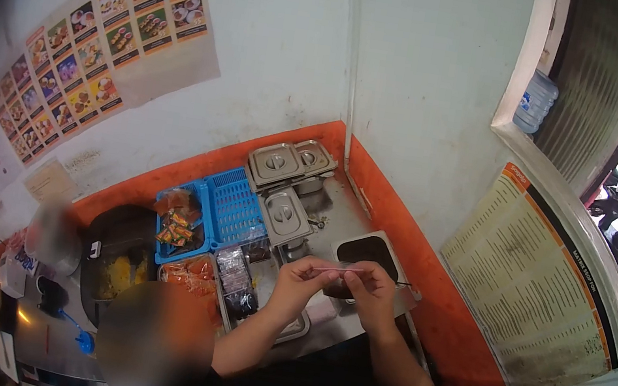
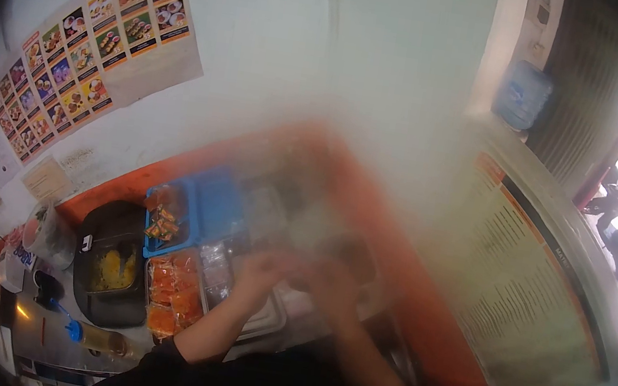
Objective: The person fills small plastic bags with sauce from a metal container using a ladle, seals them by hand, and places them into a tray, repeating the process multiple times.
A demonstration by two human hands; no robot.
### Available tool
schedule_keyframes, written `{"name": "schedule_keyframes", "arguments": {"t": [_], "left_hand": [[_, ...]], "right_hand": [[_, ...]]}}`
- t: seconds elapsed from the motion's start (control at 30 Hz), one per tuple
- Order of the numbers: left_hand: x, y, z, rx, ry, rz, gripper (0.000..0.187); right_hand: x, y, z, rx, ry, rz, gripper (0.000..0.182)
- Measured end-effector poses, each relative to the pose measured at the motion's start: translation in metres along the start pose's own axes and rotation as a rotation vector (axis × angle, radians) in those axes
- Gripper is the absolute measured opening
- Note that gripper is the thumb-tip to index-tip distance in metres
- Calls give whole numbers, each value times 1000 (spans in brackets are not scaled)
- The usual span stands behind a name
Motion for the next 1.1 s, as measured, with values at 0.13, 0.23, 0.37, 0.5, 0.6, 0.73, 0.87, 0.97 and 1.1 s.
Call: {"name": "schedule_keyframes", "arguments": {"t": [0.13,0.23,0.37,0.5,0.6,0.73,0.87,0.97,1.1], "left_hand": [[-3,-5,2,90,2,-82,7],[-4,-6,7,212,15,-167,7],[-9,-15,2,301,72,-247,9],[-11,-16,10,144,25,-134,11],[-17,-26,9,267,19,-229,13],[-23,-37,11,519,-69,-384,14],[-22,-17,36,421,-136,-239,11],[-33,-21,43,612,-146,-316,8],[-45,-7,65,882,-32,-218,7]], "right_hand": [[0,3,-5,-7,21,16,8],[1,15,-8,-13,59,71,7],[-3,10,-8,56,61,-52,6],[-2,-4,-7,90,61,-124,10],[-5,8,-6,134,31,-102,15],[-5,6,-7,98,-28,-50,12],[-2,33,-25,-73,156,132,7],[-4,35,-38,-267,181,207,6],[-15,-3,-69,-209,348,81,7]]}}
Point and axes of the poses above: each hand's wrist, its own x-axis towards the middle knuckle, its own z-axis out of the back of the hand, y = z × x, the point moved 10 cm from there along x, towards the middle knuckle, and after that the axes turned 11 degrees about -x, right-handed, at the moved point
